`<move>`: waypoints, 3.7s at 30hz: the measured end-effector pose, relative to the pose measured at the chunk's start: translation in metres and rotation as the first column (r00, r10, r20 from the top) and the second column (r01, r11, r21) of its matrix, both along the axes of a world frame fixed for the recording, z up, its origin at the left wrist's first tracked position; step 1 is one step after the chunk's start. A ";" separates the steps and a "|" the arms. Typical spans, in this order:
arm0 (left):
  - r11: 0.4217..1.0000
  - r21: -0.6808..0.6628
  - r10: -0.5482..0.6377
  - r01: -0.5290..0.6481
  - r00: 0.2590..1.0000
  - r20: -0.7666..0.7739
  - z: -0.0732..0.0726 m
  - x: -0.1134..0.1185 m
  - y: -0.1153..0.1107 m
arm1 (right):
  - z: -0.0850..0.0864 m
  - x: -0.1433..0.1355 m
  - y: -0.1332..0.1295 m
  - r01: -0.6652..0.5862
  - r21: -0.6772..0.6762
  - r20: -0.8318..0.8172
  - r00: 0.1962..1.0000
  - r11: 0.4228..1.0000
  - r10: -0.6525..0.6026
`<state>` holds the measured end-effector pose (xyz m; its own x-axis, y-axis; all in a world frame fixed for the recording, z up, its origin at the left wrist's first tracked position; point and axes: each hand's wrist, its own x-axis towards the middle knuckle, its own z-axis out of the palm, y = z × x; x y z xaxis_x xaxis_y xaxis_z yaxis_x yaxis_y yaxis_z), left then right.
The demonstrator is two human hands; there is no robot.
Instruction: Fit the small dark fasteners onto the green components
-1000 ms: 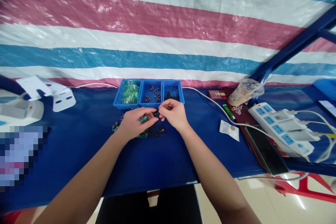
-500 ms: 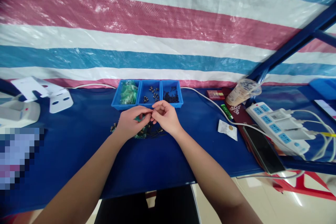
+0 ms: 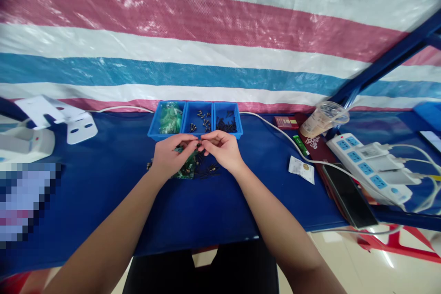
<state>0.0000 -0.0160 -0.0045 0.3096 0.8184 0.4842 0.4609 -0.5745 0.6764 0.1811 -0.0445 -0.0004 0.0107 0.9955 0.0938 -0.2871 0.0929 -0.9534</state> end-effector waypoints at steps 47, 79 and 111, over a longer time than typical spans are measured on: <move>0.999 -0.006 0.032 -0.032 0.999 -0.015 0.000 -0.001 0.001 | -0.001 0.001 0.000 0.102 0.042 0.164 0.981 0.994 -0.108; 1.000 -0.022 0.021 -0.022 0.999 -0.033 0.001 -0.001 0.001 | -0.001 -0.001 -0.001 0.106 0.065 0.165 0.980 0.992 -0.115; 0.999 -0.031 0.031 -0.032 0.999 -0.045 0.000 0.000 0.001 | 0.000 0.000 -0.001 0.105 0.075 0.173 0.978 0.992 -0.117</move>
